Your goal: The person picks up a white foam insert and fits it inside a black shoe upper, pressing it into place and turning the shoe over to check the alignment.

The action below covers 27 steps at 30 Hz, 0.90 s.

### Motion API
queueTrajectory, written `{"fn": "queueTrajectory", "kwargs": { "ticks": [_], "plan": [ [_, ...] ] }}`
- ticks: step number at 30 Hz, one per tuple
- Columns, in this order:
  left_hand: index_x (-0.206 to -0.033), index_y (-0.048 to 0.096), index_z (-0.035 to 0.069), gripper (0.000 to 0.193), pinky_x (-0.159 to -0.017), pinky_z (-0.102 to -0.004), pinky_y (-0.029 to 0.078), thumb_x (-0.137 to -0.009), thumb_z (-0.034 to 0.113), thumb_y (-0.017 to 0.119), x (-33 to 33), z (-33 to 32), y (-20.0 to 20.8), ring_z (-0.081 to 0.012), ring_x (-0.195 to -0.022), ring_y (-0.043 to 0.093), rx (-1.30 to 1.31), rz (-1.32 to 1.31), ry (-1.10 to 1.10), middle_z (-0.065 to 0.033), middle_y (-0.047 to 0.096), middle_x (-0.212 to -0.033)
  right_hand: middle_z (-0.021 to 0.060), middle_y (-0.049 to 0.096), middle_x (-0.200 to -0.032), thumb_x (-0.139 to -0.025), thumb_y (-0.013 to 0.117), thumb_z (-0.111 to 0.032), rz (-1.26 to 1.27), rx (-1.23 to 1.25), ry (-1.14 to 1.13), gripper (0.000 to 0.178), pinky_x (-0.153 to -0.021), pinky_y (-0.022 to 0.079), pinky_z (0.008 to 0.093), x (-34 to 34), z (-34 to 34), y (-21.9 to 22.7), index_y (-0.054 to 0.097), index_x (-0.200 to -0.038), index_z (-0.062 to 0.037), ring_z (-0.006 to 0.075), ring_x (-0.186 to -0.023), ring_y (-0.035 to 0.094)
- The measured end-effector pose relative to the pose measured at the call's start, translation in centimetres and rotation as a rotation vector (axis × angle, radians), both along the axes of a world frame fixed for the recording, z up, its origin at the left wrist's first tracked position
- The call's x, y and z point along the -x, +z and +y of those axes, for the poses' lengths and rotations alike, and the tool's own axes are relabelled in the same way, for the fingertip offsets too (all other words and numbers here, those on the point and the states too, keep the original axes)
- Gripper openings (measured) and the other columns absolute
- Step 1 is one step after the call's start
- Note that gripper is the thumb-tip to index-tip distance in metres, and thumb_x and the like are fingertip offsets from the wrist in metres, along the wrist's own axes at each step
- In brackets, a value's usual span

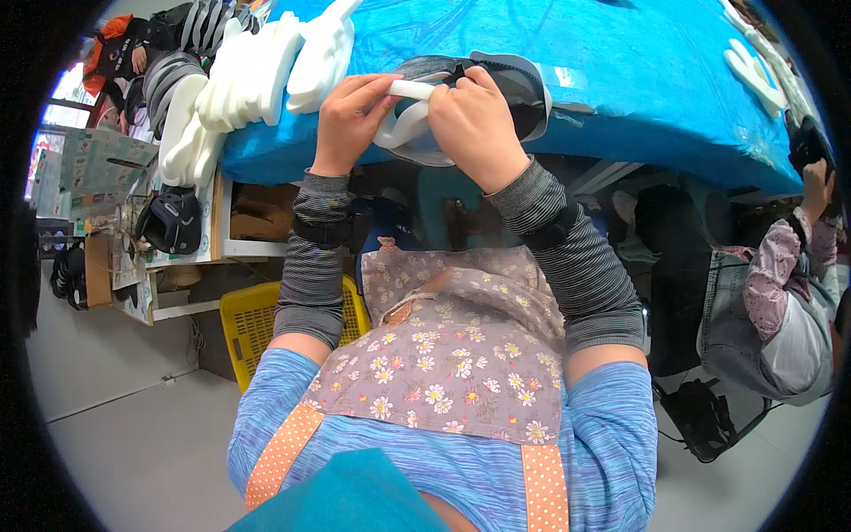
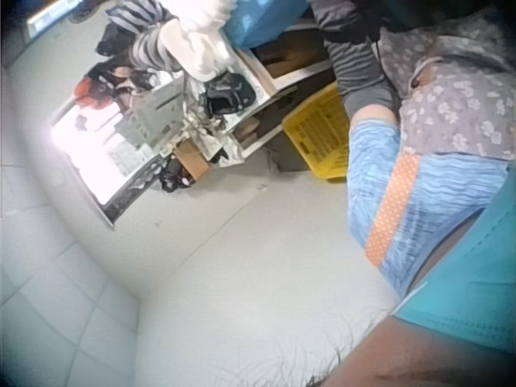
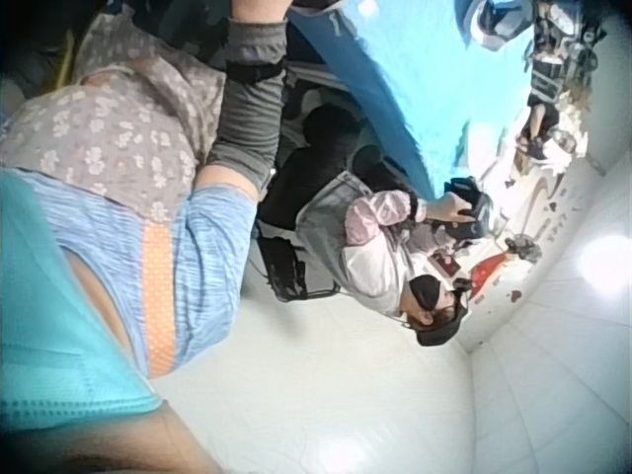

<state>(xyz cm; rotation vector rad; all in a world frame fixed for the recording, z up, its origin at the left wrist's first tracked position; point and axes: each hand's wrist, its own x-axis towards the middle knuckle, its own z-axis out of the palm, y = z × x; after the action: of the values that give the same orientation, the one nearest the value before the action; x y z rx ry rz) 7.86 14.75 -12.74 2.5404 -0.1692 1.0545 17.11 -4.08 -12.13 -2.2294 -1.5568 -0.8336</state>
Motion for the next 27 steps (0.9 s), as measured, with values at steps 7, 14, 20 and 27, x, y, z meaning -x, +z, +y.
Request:
{"fn": "queueTrajectory", "kwargs": {
  "ticks": [7, 14, 20, 27],
  "plan": [
    [-0.115, 0.069, 0.008, 0.034, -0.081, -0.0357, 0.053, -0.081, 0.008, 0.072, -0.3, -1.2, 2.0, -0.028, -0.096, 0.065, -0.304, -0.053, 0.076, -0.0081, 0.068, -0.113, 0.0079, 0.058, -0.062, -0.075, 0.064, -0.011, 0.028, -0.13, 0.065, 0.009, -0.088, 0.046, 0.0355, -1.3, -0.2, -0.5, 0.059, -0.074, -0.0036, 0.0238, -0.068, 0.061],
    [-0.122, 0.064, 0.008, 0.035, -0.085, -0.0372, 0.051, -0.087, 0.005, 0.064, -2.1, -2.1, 3.0, -0.0317, -0.099, 0.064, -0.061, 0.127, -0.248, -0.0148, 0.067, -0.111, 0.0086, 0.063, -0.063, -0.07, 0.063, -0.008, 0.06, -0.114, 0.1, 0.003, -0.088, 0.046, 0.035, -2.2, -0.7, -0.7, 0.063, -0.067, -0.0064, 0.0227, -0.069, 0.063],
    [-0.116, 0.067, 0.007, 0.03, -0.079, -0.0352, 0.052, -0.086, 0.007, 0.064, -3.4, -1.7, 3.3, -0.0301, -0.088, 0.066, -0.121, 0.138, -0.211, -0.0138, 0.07, -0.099, 0.0083, 0.063, -0.063, -0.075, 0.071, -0.026, 0.103, -0.048, 0.094, 0.02, -0.094, 0.044, 0.0379, -2.5, -1.2, -0.6, 0.069, -0.067, -0.0073, 0.0247, -0.071, 0.064],
    [-0.111, 0.07, 0.007, 0.032, -0.083, -0.0354, 0.051, -0.081, 0.015, 0.072, -4.3, -2.9, 3.5, -0.0294, -0.097, 0.062, -0.157, 0.158, -0.128, -0.0131, 0.067, -0.102, 0.007, 0.066, -0.068, -0.074, 0.075, -0.029, 0.116, 0.018, 0.071, 0.022, -0.095, 0.044, 0.0367, -2.5, -1.7, -0.8, 0.072, -0.076, -0.0079, 0.0227, -0.078, 0.065]
  ]
}}
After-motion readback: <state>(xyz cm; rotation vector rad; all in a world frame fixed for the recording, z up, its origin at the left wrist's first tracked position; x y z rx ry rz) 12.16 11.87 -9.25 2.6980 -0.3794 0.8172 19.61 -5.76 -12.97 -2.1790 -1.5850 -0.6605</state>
